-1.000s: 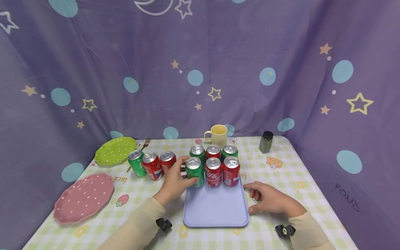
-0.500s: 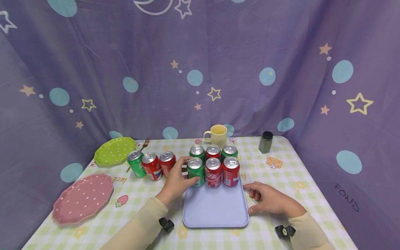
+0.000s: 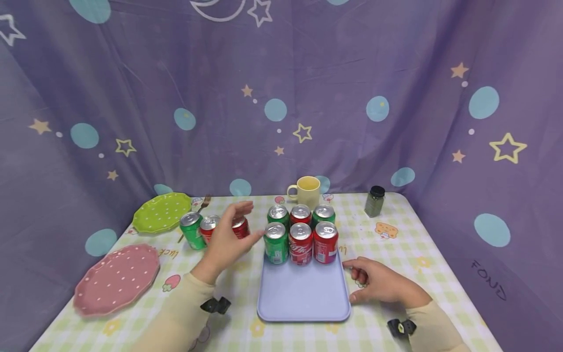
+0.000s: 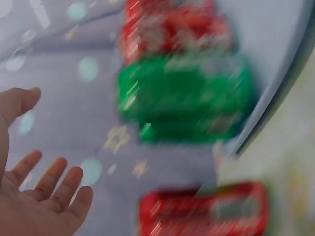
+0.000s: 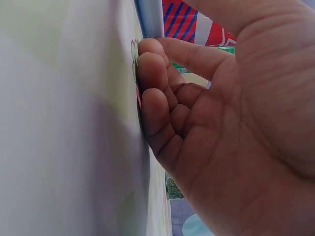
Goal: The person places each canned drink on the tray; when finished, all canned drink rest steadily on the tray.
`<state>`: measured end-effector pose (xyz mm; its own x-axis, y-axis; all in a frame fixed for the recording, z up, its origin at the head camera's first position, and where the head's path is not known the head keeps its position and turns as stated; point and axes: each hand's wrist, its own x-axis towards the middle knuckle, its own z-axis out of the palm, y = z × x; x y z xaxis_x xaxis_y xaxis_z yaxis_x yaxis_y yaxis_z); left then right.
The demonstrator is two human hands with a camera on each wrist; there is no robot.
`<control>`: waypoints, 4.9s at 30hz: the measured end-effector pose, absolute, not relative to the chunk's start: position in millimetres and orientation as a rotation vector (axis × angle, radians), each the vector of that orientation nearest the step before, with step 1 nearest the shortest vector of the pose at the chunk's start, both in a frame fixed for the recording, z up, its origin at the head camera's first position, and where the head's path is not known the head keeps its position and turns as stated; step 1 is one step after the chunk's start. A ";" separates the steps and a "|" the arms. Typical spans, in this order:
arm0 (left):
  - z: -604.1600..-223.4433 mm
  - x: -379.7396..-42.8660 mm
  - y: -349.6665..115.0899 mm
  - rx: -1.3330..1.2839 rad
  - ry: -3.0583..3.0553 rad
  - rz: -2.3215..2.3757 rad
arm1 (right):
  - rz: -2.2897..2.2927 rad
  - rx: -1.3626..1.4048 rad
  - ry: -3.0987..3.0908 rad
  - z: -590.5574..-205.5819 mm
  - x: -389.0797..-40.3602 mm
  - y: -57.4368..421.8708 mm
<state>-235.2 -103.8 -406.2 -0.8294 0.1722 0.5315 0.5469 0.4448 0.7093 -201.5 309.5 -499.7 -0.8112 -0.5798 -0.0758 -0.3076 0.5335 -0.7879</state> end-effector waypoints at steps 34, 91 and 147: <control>-457.6 -291.0 -285.6 -0.153 -2.699 -1.481 | -1.210 -0.784 2.425 -495.9 -198.8 307.5; -394.3 -178.4 -49.5 -0.923 -2.527 -1.489 | -1.211 -0.774 2.416 -494.8 -200.4 307.3; -429.1 -189.3 17.1 -0.925 -2.701 -1.203 | -1.152 -0.856 2.489 -495.4 -198.7 309.0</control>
